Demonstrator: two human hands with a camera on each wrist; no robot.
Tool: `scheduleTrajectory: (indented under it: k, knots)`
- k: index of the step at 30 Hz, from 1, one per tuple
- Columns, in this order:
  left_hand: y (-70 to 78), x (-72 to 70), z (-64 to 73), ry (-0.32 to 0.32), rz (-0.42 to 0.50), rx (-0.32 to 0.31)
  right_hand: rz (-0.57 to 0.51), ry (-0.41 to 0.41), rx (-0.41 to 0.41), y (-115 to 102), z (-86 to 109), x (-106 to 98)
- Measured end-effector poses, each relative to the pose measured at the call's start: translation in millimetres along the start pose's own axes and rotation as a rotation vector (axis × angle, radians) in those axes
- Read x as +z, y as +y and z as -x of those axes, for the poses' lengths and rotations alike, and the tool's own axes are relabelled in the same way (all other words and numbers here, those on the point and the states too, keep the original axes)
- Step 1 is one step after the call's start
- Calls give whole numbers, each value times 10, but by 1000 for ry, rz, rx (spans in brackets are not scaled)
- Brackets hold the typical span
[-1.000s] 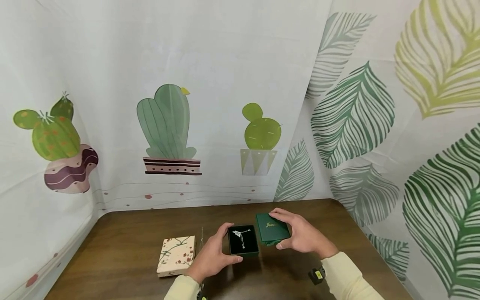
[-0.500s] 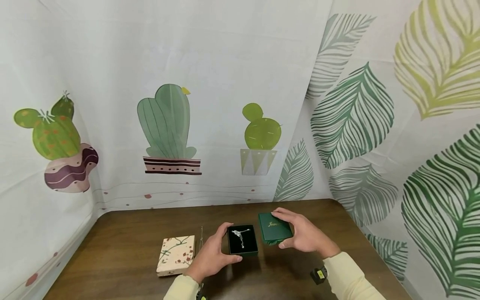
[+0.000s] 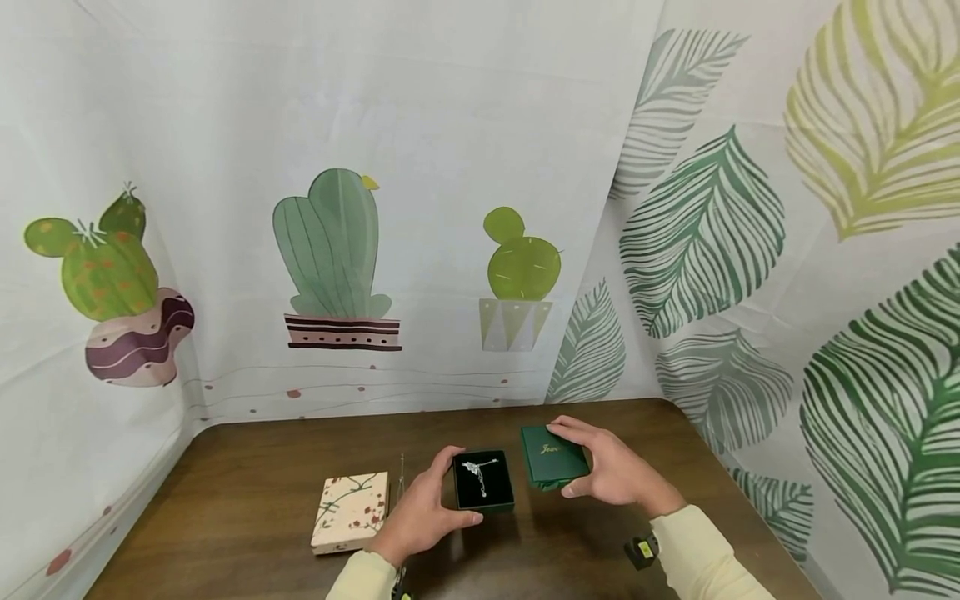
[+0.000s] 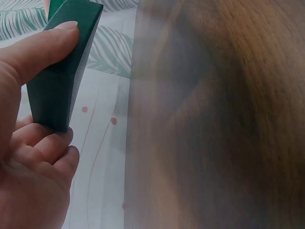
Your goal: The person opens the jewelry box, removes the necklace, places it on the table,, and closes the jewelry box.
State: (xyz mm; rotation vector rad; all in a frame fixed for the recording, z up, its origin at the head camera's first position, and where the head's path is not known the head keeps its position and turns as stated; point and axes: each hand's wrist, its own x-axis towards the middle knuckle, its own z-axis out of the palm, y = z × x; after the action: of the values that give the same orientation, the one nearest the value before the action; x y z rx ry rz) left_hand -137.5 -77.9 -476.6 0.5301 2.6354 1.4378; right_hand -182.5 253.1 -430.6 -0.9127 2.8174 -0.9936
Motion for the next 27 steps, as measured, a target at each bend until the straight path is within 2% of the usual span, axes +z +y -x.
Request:
scheduleTrajectory:
  k: [14,27]
  knots:
    - [-83,-5,-9,20,-40,-15,-2,0,-8,9,23,-32]
    - [-146,-18,-9,0,-31,-34,9,3,-9,32,37,-25]
